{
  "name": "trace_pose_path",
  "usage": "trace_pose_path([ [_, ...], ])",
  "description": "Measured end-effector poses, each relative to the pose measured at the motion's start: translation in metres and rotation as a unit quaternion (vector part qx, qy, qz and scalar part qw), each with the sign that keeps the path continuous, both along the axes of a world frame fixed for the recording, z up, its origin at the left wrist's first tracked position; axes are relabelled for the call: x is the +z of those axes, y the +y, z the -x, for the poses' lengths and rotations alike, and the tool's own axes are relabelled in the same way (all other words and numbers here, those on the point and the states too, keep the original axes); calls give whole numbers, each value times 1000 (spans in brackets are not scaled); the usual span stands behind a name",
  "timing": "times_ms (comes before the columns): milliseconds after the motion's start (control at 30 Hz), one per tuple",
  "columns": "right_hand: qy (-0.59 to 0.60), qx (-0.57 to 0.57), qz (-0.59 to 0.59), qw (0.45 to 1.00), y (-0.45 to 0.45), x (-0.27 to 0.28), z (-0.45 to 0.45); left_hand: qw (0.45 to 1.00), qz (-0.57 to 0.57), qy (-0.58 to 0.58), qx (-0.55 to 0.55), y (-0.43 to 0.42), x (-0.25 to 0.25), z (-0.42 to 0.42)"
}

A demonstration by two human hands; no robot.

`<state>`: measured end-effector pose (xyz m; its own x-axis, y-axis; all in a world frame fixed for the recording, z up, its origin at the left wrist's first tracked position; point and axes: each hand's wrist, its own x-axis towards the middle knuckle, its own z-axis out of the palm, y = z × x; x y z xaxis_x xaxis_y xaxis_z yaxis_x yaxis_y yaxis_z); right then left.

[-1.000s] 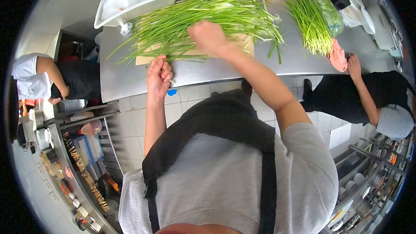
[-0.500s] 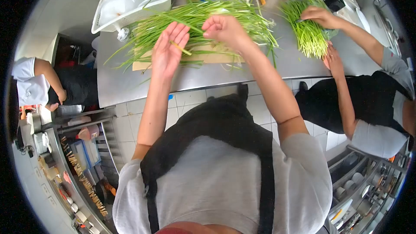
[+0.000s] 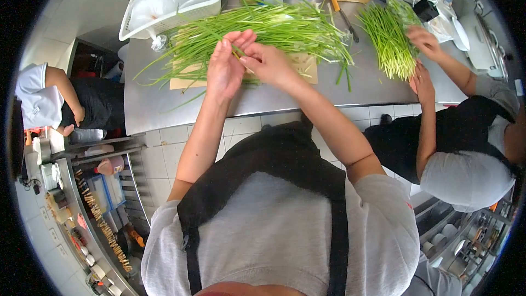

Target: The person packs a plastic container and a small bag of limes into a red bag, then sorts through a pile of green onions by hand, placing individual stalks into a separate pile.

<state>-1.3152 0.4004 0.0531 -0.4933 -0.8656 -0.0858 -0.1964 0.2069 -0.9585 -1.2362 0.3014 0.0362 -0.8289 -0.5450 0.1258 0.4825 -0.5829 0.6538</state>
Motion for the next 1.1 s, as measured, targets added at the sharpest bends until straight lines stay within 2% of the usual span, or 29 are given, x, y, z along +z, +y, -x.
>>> trace_pose_path([
  [33, 106, 13, -26, 994, -1, 0, -1, 1000, 1, 1, -2, 1, 3, -2],
  [67, 107, 9, -26, 994, 0, 1, -1, 1000, -1, -18, -14, 3, 7, -5],
  [133, 263, 0, -39, 964, 7, 8, 0, 999, 20, -16, -23, -2, 6, -5],
  [167, 267, -23, -48, 962, 13, 9, 5, 999, 40, 7, -22, -11, 2, -3],
  [233, 298, 2, -33, 954, 27, 11, 13, 994, 86, -37, 57, -21, 21, -7],
  [267, 302, -22, -45, 952, 34, 12, 15, 972, 183, -92, 117, -28, 20, -7],
  [300, 310, -13, -44, 950, 39, 11, 17, 933, 278, -143, 180, -34, 19, -6],
  [333, 317, 0, -42, 948, 46, 11, 19, 833, 464, -166, 251, -36, 19, -4],
  [367, 319, -11, -48, 946, 55, 10, 24, 689, 626, -178, 318, -39, 21, -4],
  [400, 337, -19, -46, 940, 65, 9, 29, 693, 627, -170, 312, -46, 21, -3],
  [467, 380, -46, -66, 921, 86, 4, 44, 590, 653, -254, 401, -66, 23, -4],
  [500, 407, -64, -88, 907, 102, 1, 64, 590, 654, -253, 400, -78, 24, -5],
  [567, 472, -197, -127, 850, 135, -4, 99, 528, 701, -337, 341, -97, 27, -9],
  [600, 494, -229, -115, 831, 154, -3, 125, 525, 701, -341, 341, -98, 28, -11],
  [633, 497, -307, -133, 801, 168, 5, 139, 495, 712, -388, 312, -100, 30, -11],
  [667, 531, -334, -183, 757, 187, 0, 164, 464, 720, -432, 282, -102, 31, -11],
  [733, 502, -384, -281, 722, 214, 2, 192, 439, 740, -436, 262, -110, 25, -10],
  [767, 500, -380, -280, 726, 219, 3, 192, 418, 758, -438, 242, -113, 23, -10],
  [800, 554, -391, -316, 664, 221, 5, 192, 414, 757, -444, 243, -115, 23, -10],
  [833, 605, -398, -347, 596, 219, 7, 194, 436, 749, -425, 260, -115, 23, -10],
  [867, 606, -392, -343, 601, 212, 8, 195, 458, 741, -407, 276, -115, 23, -10],
  [900, 616, -372, -295, 628, 204, 7, 195, 453, 738, -416, 276, -114, 23, -8],
  [967, 613, -326, -221, 685, 179, 1, 191, 504, 729, -278, 370, -111, 27, -7],
  [1000, 606, -315, -216, 698, 167, -4, 191, 494, 731, -294, 368, -111, 29, -10],
  [1067, 618, -251, -158, 728, 144, -15, 192, 546, 705, -338, 300, -108, 37, -21],
  [1100, 609, -234, -131, 747, 134, -18, 191, 537, 702, -356, 302, -101, 42, -29],
])
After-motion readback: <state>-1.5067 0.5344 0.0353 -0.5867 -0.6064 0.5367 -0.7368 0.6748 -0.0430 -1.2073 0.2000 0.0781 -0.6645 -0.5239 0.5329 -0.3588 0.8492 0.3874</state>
